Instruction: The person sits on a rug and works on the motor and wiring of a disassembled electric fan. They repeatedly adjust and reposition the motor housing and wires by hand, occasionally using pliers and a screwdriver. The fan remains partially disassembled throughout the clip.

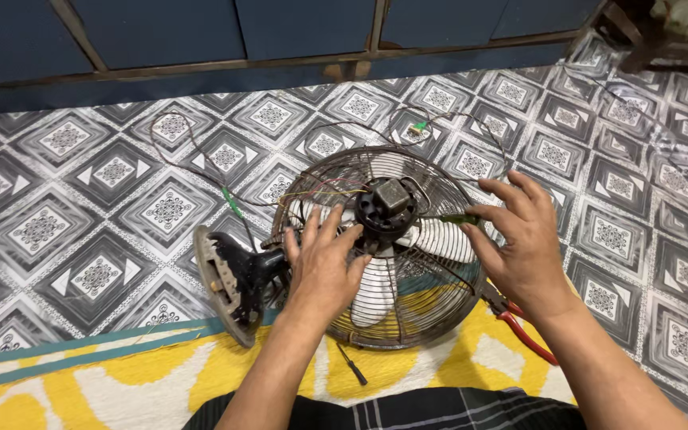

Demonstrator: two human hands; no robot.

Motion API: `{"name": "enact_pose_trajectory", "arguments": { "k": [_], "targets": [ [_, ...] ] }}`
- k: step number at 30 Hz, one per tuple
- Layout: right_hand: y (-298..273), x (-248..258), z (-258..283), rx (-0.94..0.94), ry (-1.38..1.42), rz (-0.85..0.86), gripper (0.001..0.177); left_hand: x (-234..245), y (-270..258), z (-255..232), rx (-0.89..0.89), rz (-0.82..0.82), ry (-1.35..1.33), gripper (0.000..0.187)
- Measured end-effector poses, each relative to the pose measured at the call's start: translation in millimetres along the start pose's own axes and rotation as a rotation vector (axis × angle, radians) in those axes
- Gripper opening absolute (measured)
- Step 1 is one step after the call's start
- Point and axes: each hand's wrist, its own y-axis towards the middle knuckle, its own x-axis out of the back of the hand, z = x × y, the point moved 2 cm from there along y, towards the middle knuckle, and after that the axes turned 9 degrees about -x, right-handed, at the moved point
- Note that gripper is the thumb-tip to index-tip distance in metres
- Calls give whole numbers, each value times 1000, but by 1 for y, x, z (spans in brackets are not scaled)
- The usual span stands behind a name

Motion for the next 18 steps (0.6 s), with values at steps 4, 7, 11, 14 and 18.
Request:
{"name": "enact_pose_trajectory", "arguments": {
  "k": [4, 7, 11, 14, 18],
  "targets": [
    [1, -1, 0, -5, 7, 6, 21, -1, 2, 5, 54, 36, -5, 51],
    [0, -2, 0, -15, 12, 3, 20, 4, 2, 9, 64, 15, -22, 49],
    [-5, -2, 2, -22, -3, 22, 21, 8, 5, 8, 93, 36, -24, 54],
    [-7, -3, 5, -18, -12, 27, 21, 12, 5, 6, 85, 5, -44, 49],
    [-9, -3, 8, -9, -10, 21, 21, 16, 4, 6, 82, -18, -60, 50]
  ]
}}
